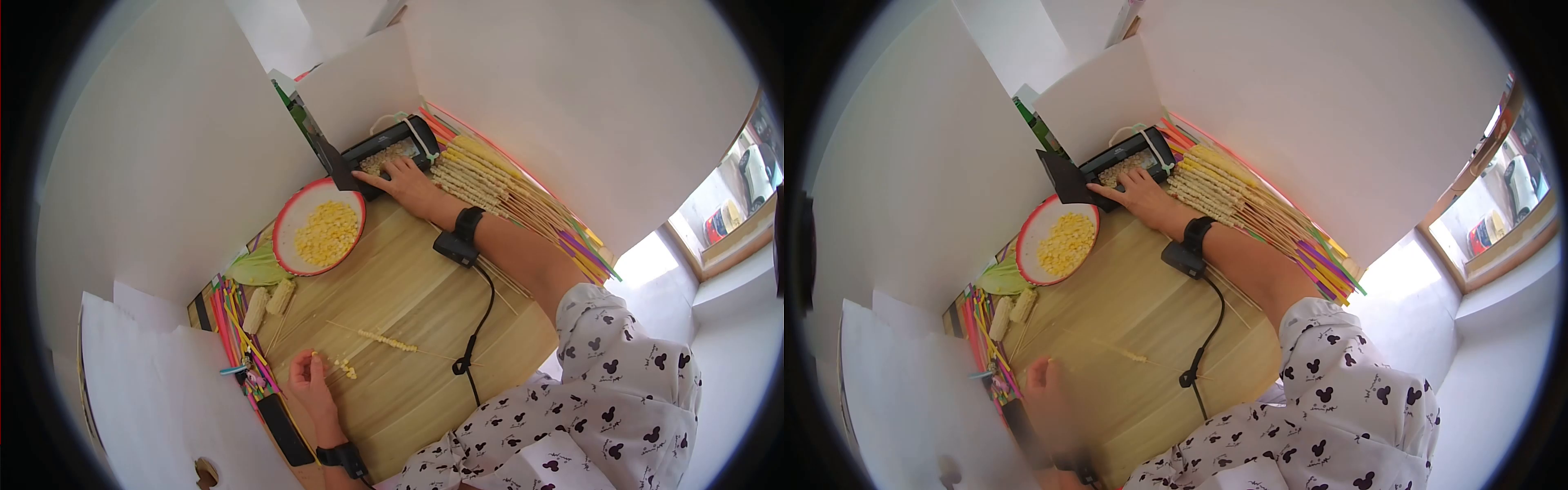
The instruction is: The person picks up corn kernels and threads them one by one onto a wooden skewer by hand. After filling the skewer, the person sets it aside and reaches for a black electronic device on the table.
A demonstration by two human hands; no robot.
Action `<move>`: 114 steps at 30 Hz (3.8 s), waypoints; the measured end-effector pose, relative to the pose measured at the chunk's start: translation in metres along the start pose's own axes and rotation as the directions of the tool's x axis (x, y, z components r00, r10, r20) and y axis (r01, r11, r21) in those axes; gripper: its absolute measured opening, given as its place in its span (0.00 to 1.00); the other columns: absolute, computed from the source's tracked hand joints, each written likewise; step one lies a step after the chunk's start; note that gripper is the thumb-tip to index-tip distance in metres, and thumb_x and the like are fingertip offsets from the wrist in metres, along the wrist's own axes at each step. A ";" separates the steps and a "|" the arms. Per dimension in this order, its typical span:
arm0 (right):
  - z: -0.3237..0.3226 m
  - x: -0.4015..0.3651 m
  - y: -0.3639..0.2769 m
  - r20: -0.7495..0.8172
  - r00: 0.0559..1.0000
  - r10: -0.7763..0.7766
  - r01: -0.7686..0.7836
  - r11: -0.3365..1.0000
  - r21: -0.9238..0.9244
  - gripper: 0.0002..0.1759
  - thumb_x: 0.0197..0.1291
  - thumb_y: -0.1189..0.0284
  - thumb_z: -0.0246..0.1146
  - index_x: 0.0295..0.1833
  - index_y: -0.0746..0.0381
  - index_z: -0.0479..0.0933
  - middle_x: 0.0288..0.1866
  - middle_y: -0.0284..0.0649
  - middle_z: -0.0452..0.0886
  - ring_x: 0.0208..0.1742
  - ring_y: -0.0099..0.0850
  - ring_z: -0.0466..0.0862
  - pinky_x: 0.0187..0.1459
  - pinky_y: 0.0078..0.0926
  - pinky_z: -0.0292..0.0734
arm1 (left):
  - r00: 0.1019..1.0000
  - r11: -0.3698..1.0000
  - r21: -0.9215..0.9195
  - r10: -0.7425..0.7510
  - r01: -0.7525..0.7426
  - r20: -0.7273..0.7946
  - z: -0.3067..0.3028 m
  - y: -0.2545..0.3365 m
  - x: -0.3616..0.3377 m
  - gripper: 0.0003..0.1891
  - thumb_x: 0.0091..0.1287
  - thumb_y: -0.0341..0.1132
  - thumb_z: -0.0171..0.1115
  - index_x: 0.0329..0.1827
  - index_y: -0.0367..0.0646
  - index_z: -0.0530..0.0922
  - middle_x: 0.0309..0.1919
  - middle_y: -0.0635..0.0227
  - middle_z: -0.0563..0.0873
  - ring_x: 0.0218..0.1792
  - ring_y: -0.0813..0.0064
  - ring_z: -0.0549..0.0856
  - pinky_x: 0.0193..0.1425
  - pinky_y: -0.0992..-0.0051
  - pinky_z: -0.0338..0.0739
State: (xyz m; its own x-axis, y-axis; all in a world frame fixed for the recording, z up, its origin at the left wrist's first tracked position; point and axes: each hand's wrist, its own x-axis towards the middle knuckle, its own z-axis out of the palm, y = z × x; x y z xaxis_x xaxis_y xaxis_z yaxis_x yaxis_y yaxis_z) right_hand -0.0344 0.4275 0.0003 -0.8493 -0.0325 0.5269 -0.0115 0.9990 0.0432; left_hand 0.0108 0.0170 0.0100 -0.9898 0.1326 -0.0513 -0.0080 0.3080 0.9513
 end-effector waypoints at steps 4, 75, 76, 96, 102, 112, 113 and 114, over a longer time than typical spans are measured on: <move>0.000 -0.002 0.000 0.038 0.999 0.008 -0.009 1.000 0.024 0.44 0.58 0.83 0.53 0.79 0.43 0.52 0.45 0.43 0.72 0.50 0.40 0.73 0.61 0.39 0.64 | 0.999 0.999 -0.030 -0.033 0.034 0.007 -0.003 -0.006 0.002 0.06 0.68 0.31 0.62 0.45 0.40 0.78 0.33 0.74 0.80 0.31 0.87 0.77 0.34 0.85 0.72; -0.109 -0.132 -0.141 0.347 0.931 -0.115 -0.202 0.630 0.750 0.08 0.53 0.71 0.61 0.33 0.66 0.75 0.25 0.45 0.80 0.27 0.42 0.80 0.32 0.38 0.73 | 0.983 0.985 0.011 0.174 -0.175 0.050 0.003 0.003 -0.006 0.04 0.69 0.28 0.59 0.43 0.38 0.78 0.33 0.73 0.79 0.31 0.85 0.76 0.35 0.83 0.70; -0.107 -0.126 -0.142 0.346 0.931 -0.111 -0.230 0.558 0.797 0.07 0.55 0.72 0.60 0.34 0.66 0.74 0.25 0.43 0.81 0.25 0.37 0.80 0.30 0.35 0.73 | 0.984 0.985 0.014 0.172 -0.173 0.050 0.003 0.006 -0.008 0.04 0.69 0.28 0.59 0.43 0.38 0.78 0.33 0.73 0.79 0.31 0.85 0.76 0.35 0.83 0.70; -0.071 -0.123 -0.184 0.628 0.663 -0.407 -0.684 0.011 0.729 0.07 0.68 0.70 0.60 0.44 0.62 0.73 0.24 0.31 0.80 0.17 0.10 0.68 0.18 0.09 0.58 | 0.981 0.578 -0.814 0.185 -0.067 0.051 -0.017 -0.079 0.046 0.09 0.69 0.26 0.61 0.50 0.34 0.79 0.40 0.63 0.84 0.38 0.78 0.82 0.46 0.79 0.78; -0.076 -0.122 -0.185 0.682 0.623 -0.382 -0.731 0.025 0.682 0.09 0.69 0.69 0.59 0.50 0.62 0.75 0.22 0.29 0.78 0.17 0.10 0.67 0.17 0.09 0.57 | 0.982 0.561 -0.823 0.188 -0.090 0.021 -0.019 -0.080 0.048 0.09 0.67 0.26 0.62 0.49 0.35 0.79 0.39 0.62 0.85 0.36 0.76 0.84 0.42 0.79 0.80; -0.073 -0.126 -0.187 0.686 0.634 -0.356 -0.719 0.054 0.693 0.11 0.71 0.66 0.59 0.48 0.62 0.80 0.23 0.26 0.76 0.21 0.10 0.72 0.20 0.09 0.60 | 0.970 0.633 -0.743 0.228 -0.217 -0.089 -0.023 -0.071 0.045 0.08 0.67 0.25 0.63 0.47 0.34 0.80 0.36 0.63 0.86 0.32 0.77 0.84 0.35 0.81 0.78; -0.072 -0.126 -0.187 0.682 0.637 -0.359 -0.717 0.049 0.695 0.11 0.71 0.66 0.59 0.48 0.62 0.80 0.23 0.26 0.76 0.22 0.10 0.72 0.20 0.10 0.60 | 0.965 0.651 -0.718 0.239 -0.244 -0.112 -0.022 -0.071 0.045 0.08 0.66 0.25 0.63 0.47 0.34 0.80 0.35 0.64 0.86 0.32 0.77 0.84 0.34 0.81 0.78; -0.072 -0.127 -0.187 0.685 0.633 -0.359 -0.721 0.048 0.691 0.11 0.71 0.66 0.59 0.48 0.62 0.80 0.23 0.26 0.76 0.22 0.10 0.72 0.20 0.10 0.60 | 0.966 0.652 -0.719 0.235 -0.240 -0.110 -0.022 -0.072 0.045 0.08 0.66 0.25 0.63 0.47 0.34 0.80 0.35 0.64 0.86 0.32 0.77 0.84 0.34 0.81 0.78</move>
State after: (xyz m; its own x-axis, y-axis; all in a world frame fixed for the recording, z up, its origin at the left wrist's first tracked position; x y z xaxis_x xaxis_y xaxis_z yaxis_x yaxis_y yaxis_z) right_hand 0.1134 0.2423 -0.0133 -0.8956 -0.3584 -0.2636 0.2468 0.0927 -0.9646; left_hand -0.0358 -0.0197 -0.0541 -0.9735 0.0969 0.2070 0.1304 -0.5083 0.8513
